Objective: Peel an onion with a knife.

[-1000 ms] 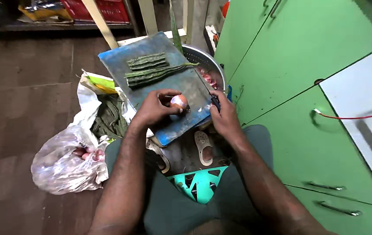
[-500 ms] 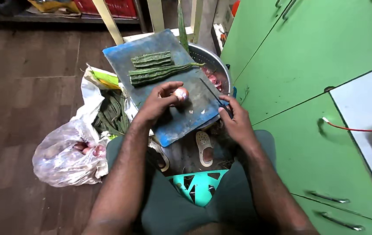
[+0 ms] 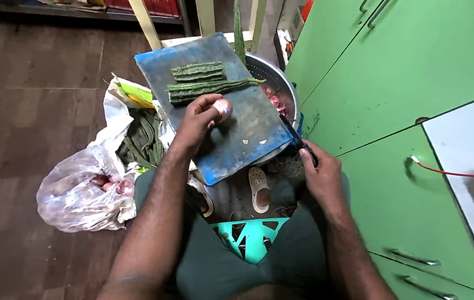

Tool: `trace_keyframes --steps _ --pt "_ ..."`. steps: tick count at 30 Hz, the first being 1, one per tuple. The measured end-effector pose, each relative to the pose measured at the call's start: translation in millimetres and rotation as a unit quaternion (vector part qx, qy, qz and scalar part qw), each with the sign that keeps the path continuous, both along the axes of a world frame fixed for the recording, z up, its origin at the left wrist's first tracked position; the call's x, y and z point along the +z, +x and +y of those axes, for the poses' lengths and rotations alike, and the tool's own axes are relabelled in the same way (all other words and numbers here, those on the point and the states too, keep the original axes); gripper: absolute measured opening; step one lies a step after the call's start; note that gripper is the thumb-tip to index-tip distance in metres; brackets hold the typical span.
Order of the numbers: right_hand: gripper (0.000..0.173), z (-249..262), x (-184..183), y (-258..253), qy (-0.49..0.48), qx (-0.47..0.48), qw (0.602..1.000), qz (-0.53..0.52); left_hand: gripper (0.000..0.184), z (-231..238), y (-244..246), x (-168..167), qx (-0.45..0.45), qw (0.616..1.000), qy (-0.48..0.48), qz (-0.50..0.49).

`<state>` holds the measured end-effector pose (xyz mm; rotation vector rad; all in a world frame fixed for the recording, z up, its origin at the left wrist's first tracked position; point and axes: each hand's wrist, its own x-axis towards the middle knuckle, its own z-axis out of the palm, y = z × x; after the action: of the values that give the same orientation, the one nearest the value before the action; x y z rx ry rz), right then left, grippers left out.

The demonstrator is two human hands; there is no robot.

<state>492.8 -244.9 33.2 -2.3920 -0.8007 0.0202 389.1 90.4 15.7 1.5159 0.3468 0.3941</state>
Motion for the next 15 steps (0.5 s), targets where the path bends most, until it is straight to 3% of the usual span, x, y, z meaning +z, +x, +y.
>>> trace_keyframes --steps 5,7,11,15 --pt "0.033 9 4 -31 0.011 0.156 0.986 0.057 0.042 -4 4 3 -0.006 1.000 -0.017 0.009" --pt "0.033 10 -3 -28 -0.004 0.119 0.992 0.052 0.040 -4 6 1 -0.002 0.999 -0.041 -0.005" --pt "0.039 3 -2 2 0.024 -0.044 0.999 -0.006 0.041 -5 1 1 -0.015 0.995 -0.093 -0.043" --pt "0.034 13 20 -16 0.133 -0.005 0.989 0.059 0.038 -16 0 10 -0.027 0.983 -0.171 -0.066"
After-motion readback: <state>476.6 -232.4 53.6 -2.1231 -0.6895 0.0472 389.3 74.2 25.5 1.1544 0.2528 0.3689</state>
